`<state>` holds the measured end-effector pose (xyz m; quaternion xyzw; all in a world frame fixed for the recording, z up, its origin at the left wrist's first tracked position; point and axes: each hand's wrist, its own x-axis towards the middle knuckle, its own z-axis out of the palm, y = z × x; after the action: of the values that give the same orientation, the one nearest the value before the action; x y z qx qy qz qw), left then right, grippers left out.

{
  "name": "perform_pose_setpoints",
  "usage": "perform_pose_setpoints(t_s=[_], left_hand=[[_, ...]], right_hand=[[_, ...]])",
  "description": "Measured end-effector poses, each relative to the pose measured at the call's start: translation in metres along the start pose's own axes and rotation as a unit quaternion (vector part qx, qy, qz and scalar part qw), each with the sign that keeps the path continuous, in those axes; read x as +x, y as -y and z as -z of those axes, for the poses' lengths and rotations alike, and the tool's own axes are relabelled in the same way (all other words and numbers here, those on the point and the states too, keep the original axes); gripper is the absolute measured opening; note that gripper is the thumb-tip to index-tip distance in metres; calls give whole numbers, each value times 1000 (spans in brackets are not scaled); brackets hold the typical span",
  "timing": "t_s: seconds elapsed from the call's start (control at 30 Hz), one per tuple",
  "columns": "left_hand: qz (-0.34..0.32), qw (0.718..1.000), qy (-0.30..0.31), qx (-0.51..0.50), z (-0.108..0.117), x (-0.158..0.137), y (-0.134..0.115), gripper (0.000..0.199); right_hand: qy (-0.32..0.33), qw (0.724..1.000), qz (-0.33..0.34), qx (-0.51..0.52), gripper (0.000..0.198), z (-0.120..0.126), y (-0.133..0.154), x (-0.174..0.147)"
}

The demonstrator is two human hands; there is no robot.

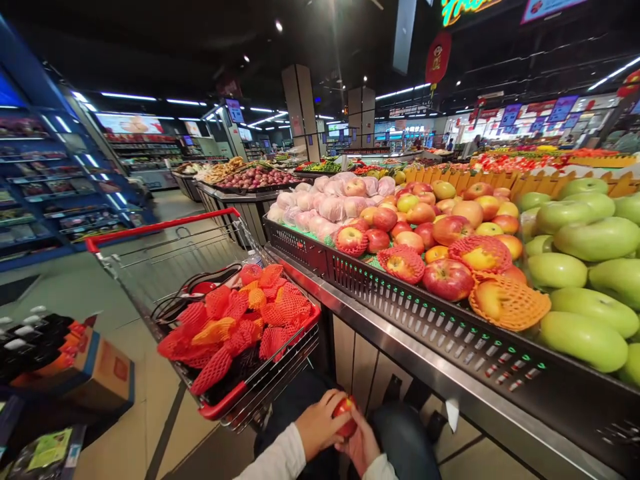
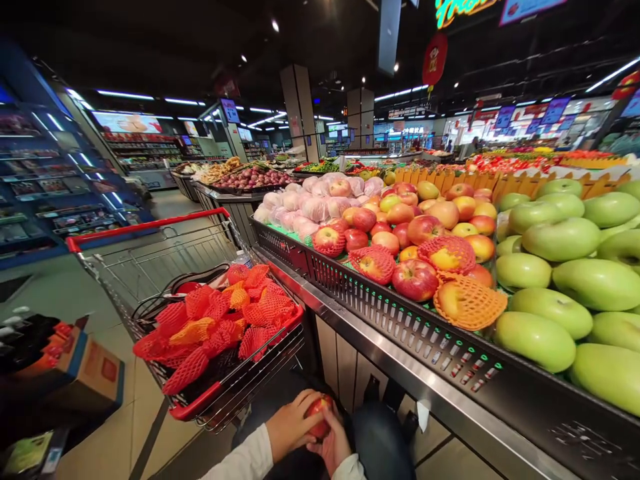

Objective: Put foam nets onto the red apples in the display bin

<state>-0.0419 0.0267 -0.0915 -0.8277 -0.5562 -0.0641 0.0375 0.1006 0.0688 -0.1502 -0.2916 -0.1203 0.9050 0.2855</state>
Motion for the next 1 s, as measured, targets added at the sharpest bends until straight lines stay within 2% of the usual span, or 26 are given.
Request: perform_pose_setpoints(t_s=[0.03,0.1,0.2,0.3,0.4,0.53,0.67,0.73,0.83,0.9,1.0], left_hand=[[-9,999,24,-19,7,2,2,60],[-32,998,13,-46,28,9,12,54],[-5,995,-97,-30,69,21,38,42],[133,965,-227,22,104,21,75,36],[300,907,-293,30,118,13,110,30],[421,869,-258,-42,112,13,140,29],[529,821,-191,-99,107,38,162,60],[558,810,-152,-100,111,49,171,68],[566,818,-94,-45,121,55,173,48],[557,822,-119,27,127,49,166,32],[489,819,-257,152,130,31,147,27]], right_hand=[[-21,1000,6,-19,59,0,-2,1],[-36,999,29,-25,60,-3,-1,0],[-71,996,53,15,62,-8,13,-5],[-113,988,83,63,60,-13,26,-11],[-111,988,84,66,61,-14,28,-12],[-92,990,93,44,59,-11,23,-10],[-92,989,102,49,59,-8,20,-10],[-86,990,98,48,59,-8,21,-10],[-79,992,94,43,55,-10,22,-11],[-83,991,99,40,54,-11,21,-11],[-76,991,103,35,54,-12,19,-11]])
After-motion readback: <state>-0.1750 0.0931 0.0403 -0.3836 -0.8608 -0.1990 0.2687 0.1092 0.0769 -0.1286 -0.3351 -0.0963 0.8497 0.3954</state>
